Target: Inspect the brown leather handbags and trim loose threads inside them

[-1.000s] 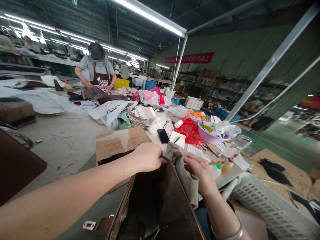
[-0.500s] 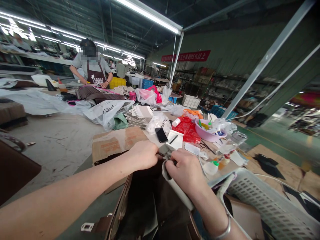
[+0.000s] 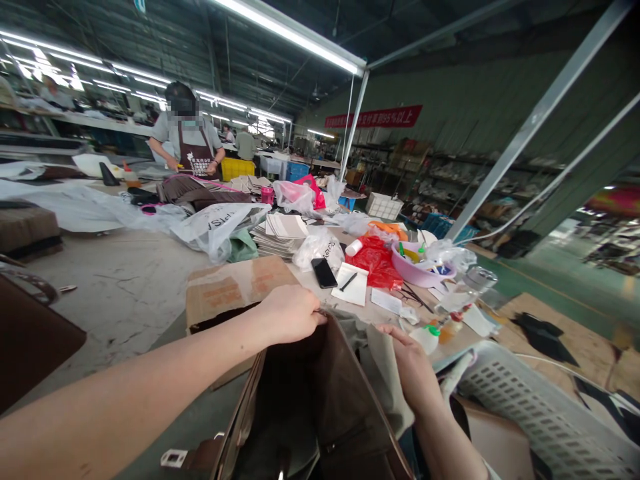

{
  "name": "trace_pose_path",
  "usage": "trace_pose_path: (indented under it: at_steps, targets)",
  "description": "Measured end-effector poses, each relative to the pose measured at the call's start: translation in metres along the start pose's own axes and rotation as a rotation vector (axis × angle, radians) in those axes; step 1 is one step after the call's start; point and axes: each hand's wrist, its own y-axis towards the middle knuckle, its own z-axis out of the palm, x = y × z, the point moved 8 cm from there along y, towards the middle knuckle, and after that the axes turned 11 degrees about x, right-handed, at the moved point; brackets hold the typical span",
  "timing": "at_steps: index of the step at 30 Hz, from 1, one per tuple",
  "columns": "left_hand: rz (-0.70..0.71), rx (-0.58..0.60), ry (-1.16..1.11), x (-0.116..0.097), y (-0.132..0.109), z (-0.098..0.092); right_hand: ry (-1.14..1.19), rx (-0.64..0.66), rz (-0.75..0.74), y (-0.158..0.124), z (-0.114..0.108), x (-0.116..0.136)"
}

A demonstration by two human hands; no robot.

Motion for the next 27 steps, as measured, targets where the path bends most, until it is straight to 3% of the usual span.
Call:
trace_pose_path:
  at_steps: [5, 10, 14, 20, 27]
  targets:
    - [-0.014, 0.002, -0.006, 0.001, 0.0, 0.0, 0.103, 0.075, -0.176, 0.012, 0.018, 0.013]
    - [-0.028, 0.005, -0.029, 0.002, 0.0, 0.0, -0.286, 0.193, -0.264, 0.01, 0.053, 0.053]
    - [-0.045, 0.007, -0.032, 0.005, 0.0, 0.001, -0.616, 0.139, -0.384, 0.007, 0.078, 0.075]
    - [-0.014, -0.011, -0.01, 0.002, 0.0, 0.0, -1.064, 0.092, -0.463, 0.007, 0.101, 0.082]
    - [0.014, -0.012, -0.017, 0.0, -0.002, -0.001, -1.048, -0.027, -0.479, -0.007, 0.093, 0.083]
